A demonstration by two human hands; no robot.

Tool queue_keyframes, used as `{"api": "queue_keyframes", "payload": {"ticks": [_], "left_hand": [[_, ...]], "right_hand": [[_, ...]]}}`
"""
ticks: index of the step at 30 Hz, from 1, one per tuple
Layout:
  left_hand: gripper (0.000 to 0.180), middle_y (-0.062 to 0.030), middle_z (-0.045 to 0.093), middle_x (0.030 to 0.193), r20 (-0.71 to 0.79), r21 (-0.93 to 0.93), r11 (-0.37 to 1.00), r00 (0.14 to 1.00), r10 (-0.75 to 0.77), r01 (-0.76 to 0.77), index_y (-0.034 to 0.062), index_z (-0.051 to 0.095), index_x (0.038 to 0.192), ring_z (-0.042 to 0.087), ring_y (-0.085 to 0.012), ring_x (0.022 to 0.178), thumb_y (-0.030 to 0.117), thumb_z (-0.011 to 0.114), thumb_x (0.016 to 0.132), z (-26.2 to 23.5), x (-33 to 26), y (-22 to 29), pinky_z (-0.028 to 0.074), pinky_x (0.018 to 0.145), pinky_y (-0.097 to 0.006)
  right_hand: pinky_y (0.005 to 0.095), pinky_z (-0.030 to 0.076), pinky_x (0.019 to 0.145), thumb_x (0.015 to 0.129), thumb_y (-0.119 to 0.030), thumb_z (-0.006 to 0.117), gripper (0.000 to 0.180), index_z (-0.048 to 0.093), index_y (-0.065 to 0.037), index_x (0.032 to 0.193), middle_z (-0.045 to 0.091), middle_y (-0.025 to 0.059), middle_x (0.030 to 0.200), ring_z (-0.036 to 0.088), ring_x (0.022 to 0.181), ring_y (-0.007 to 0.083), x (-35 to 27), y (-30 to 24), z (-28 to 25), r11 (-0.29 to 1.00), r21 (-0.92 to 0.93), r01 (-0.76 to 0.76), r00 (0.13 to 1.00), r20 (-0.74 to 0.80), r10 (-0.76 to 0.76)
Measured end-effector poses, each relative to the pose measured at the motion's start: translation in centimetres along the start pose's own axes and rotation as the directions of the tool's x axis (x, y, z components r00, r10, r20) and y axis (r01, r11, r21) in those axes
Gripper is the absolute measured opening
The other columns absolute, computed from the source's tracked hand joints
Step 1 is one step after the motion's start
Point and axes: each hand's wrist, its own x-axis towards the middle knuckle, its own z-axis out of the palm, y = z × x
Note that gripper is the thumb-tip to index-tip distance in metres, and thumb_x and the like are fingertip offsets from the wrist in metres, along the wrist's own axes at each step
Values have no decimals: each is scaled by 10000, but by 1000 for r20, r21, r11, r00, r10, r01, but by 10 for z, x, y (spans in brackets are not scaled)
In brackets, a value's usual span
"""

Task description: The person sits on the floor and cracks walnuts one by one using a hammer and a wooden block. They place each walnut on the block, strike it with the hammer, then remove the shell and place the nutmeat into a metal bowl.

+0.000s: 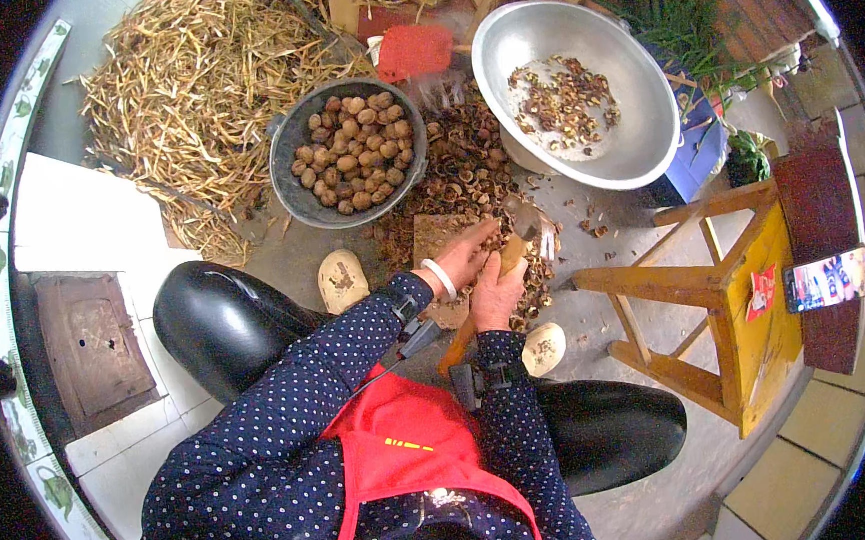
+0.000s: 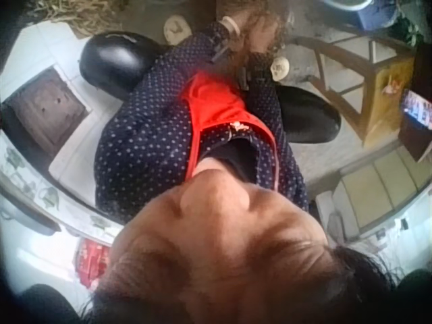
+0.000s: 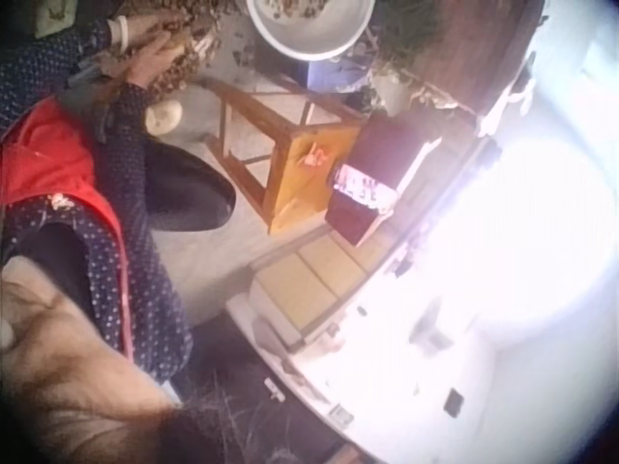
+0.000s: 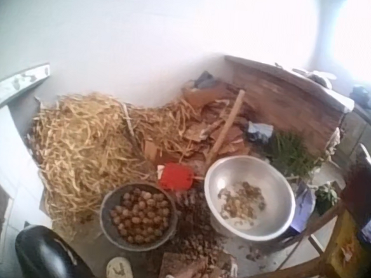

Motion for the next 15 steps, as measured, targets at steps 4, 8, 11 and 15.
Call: {"api": "queue_keyframes", "payload": {"ticks": [4, 8, 11, 15], "left_hand": [[234, -177, 627, 961, -361, 49, 993, 929, -80, 104, 24, 617, 1029, 607, -338, 884, 31, 525, 814, -58, 38, 3, 495, 790, -400], [155, -189, 621, 782, -334, 298, 823, 861, -385, 483, 0, 635, 885, 605, -354, 732, 112, 545, 826, -138, 55, -56, 500, 680, -425], [242, -192, 625, 812, -53, 637, 644, 857, -512, 424, -5, 619, 870, 603, -348, 780, 223, 543, 842, -168, 29, -102, 492, 712, -423], [479, -227, 586, 1143, 67, 833, 438, 724, -686, 338, -24, 584, 1132, 558, -398, 1047, 352, 564, 836, -170, 25, -137, 457, 898, -459]], "right_hand": [[415, 474, 731, 893, -257, 548, 331, 486, 7, 1081, 624, 197, 916, 619, 812, 339, 3, 0, -3, 989, -53, -139, 987, 73, 143], [407, 468, 645, 912, -257, 536, 284, 475, -9, 1035, 573, 132, 821, 566, 687, 298, -1, -2, 0, 995, -87, -41, 995, 90, 49], [424, 448, 561, 917, -286, 512, 272, 460, -26, 977, 530, 201, 728, 532, 623, 338, -6, -3, 6, 997, -29, 78, 995, 68, -76], [498, 466, 515, 900, -295, 522, 333, 403, -33, 1067, 582, 240, 677, 584, 602, 436, -12, -3, 6, 998, -4, -66, 985, 160, 66]]}}
